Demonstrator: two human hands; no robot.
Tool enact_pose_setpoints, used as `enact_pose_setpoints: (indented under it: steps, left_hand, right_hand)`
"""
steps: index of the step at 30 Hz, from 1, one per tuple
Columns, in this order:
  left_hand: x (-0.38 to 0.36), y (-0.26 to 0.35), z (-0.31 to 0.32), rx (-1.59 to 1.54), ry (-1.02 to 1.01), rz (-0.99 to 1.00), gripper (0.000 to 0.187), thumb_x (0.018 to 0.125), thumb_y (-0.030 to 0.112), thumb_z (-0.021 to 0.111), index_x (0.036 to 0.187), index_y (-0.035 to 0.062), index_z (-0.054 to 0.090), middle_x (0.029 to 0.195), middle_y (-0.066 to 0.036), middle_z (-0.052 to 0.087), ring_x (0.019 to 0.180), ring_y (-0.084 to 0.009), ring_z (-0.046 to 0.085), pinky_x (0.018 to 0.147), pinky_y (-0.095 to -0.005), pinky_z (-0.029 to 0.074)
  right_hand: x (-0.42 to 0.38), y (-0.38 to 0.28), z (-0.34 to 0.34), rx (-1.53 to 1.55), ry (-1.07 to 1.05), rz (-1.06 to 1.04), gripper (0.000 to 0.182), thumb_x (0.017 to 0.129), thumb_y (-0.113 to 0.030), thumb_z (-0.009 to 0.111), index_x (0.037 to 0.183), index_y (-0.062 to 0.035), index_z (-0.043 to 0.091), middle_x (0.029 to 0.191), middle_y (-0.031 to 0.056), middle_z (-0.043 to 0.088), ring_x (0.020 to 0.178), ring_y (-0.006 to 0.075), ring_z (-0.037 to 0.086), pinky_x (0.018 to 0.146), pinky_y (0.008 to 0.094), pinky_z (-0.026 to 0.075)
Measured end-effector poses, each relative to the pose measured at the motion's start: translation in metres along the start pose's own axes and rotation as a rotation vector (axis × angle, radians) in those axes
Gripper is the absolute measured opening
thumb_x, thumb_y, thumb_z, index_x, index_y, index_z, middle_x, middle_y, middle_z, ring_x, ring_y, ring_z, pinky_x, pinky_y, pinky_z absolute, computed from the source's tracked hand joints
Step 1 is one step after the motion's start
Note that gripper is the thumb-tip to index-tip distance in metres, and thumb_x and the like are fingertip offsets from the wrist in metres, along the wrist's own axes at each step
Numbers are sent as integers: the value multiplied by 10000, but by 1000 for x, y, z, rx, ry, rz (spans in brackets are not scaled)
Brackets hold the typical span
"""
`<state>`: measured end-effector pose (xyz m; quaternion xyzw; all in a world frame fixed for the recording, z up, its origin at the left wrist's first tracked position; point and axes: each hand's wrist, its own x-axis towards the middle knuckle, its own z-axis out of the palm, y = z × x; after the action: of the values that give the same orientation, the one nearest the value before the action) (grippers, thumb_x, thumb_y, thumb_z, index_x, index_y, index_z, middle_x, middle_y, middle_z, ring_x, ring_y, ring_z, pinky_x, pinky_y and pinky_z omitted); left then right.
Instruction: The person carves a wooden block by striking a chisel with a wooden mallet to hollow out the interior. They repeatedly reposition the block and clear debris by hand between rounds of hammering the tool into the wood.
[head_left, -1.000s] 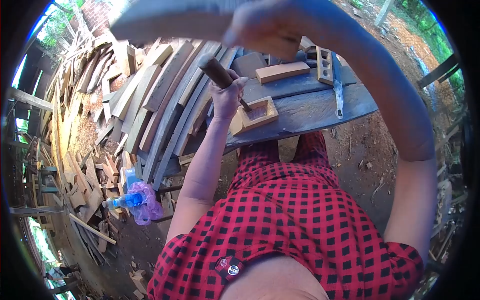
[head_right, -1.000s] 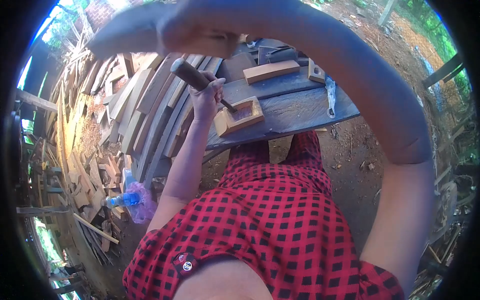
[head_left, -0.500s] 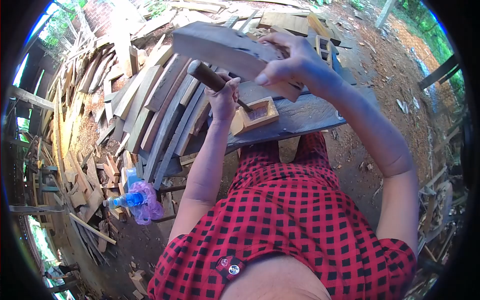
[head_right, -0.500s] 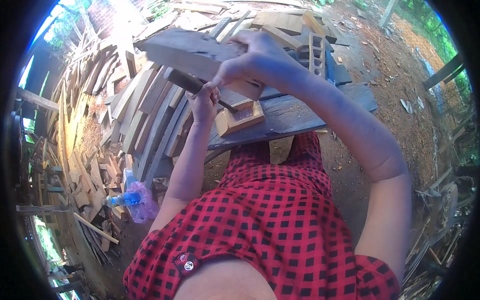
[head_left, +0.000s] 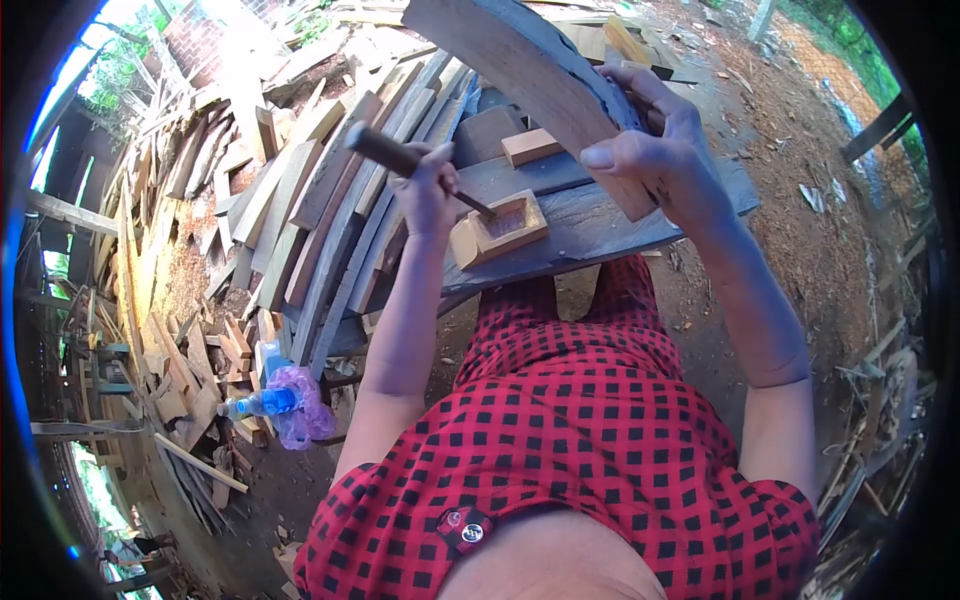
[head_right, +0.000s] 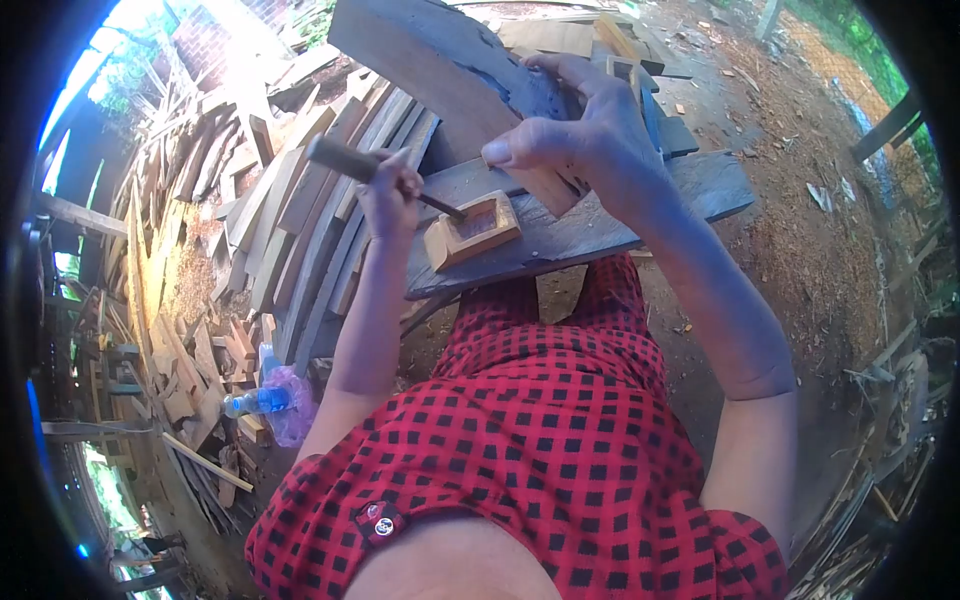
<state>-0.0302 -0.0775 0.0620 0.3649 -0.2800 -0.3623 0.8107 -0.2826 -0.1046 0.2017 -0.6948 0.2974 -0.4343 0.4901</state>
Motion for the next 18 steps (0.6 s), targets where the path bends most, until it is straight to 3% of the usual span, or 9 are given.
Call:
enact_pose_setpoints:
  steps: [5, 7, 10, 11, 13, 18]
  left_hand:
    - [-8, 12, 4, 45, -85, 32, 191, 751, -15, 707, 759, 63, 533, 548, 1, 486, 422, -84, 464, 414, -226, 366]
    - [-11, 10, 7, 83, -112, 33, 206, 742, -20, 720, 751, 61, 531, 573, 3, 495, 429, -77, 463, 410, -220, 361]
    - [-9, 7, 7, 109, -137, 36, 214, 736, -19, 730, 752, 60, 532, 585, 4, 500, 434, -74, 463, 409, -211, 360]
    - [-9, 7, 7, 108, -136, 35, 214, 736, -19, 730, 752, 60, 532, 585, 4, 500, 434, -74, 463, 409, -211, 360]
    - [-10, 7, 9, 149, -172, 32, 214, 740, -13, 733, 747, 59, 532, 593, 5, 506, 437, -70, 461, 413, -203, 364]
    - [-11, 2, 9, 151, -198, -3, 203, 747, -9, 733, 747, 59, 542, 596, 8, 513, 448, -62, 465, 419, -201, 365]
  right_hand:
    - [-5, -5, -6, 30, 24, 32, 875, 519, -353, 798, 1233, 84, 543, 993, 148, 638, 881, 195, 625, 812, 273, 484]
    - [-2, -6, -8, -25, 5, 66, 873, 498, -357, 739, 1246, 46, 535, 1094, 146, 584, 1018, 224, 561, 945, 286, 390]
    - [0, -3, -7, -46, -3, 81, 875, 501, -359, 739, 1250, 44, 533, 1099, 147, 583, 1023, 228, 561, 947, 285, 388]
    - [1, 1, -7, -46, -4, 83, 875, 501, -359, 739, 1250, 44, 533, 1099, 147, 583, 1023, 228, 561, 947, 285, 388]
    - [5, 9, -7, -30, 27, -3, 857, 511, -375, 798, 1206, 72, 569, 971, 142, 645, 873, 191, 629, 798, 270, 485]
    - [13, 0, -4, -38, 19, -34, 817, 521, -362, 805, 1183, 64, 585, 956, 134, 648, 853, 184, 636, 798, 270, 490]
